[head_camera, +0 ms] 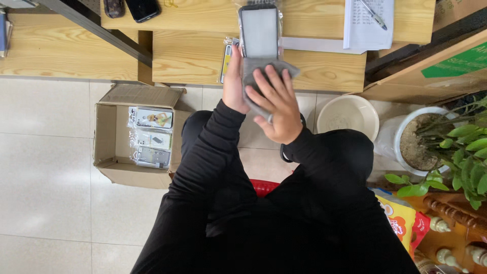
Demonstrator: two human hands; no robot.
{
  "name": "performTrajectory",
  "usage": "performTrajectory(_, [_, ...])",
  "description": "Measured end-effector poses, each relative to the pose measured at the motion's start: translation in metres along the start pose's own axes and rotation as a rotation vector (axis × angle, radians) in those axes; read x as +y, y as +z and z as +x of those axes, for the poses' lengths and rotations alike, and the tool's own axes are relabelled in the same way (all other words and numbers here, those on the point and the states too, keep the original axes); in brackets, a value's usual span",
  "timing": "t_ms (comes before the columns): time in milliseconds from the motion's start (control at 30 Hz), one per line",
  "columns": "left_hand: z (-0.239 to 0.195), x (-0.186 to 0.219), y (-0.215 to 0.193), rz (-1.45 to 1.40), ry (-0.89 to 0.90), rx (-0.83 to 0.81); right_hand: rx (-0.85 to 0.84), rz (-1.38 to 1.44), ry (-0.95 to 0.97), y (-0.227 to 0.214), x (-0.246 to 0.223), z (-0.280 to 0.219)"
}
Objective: The person sits on a low stool and wipes the plastic packaging of several phone cases with a gray cloth. They handle each case one at a time, wiping the front and back surfaces, then place them on a wooden table. The person repeats this process for multiple cases throughout the clip.
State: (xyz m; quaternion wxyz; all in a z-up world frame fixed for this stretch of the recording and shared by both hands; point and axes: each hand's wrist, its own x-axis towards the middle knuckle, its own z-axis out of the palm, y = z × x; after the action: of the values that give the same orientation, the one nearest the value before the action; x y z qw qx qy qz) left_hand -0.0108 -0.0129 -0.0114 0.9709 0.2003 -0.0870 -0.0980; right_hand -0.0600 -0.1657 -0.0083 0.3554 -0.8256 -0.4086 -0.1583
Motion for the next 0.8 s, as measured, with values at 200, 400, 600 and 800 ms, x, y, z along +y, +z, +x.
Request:
performTrajectory(200, [-0.017,-0.022,0.016,0.253,-0.042,0.215,0.038,-0.054,0.087,0.020,0.023,-0.012])
performTrajectory(400, [-0.023,-0.069,-0.013,0.687,-0.067,0.092,0.189,-0.088,0.208,-0.006,0.037,-0.007])
performTrajectory(600, [-0.025,-0.095,-0.026,0.768,-0.069,-0.013,0.375,0.003,0.263,-0.029,0.050,0.004])
performTrajectory(800, [-0.029,-0.072,0.002,0.754,-0.149,-0.142,0.735,0.621,0.527,-0.039,0.074,0.010])
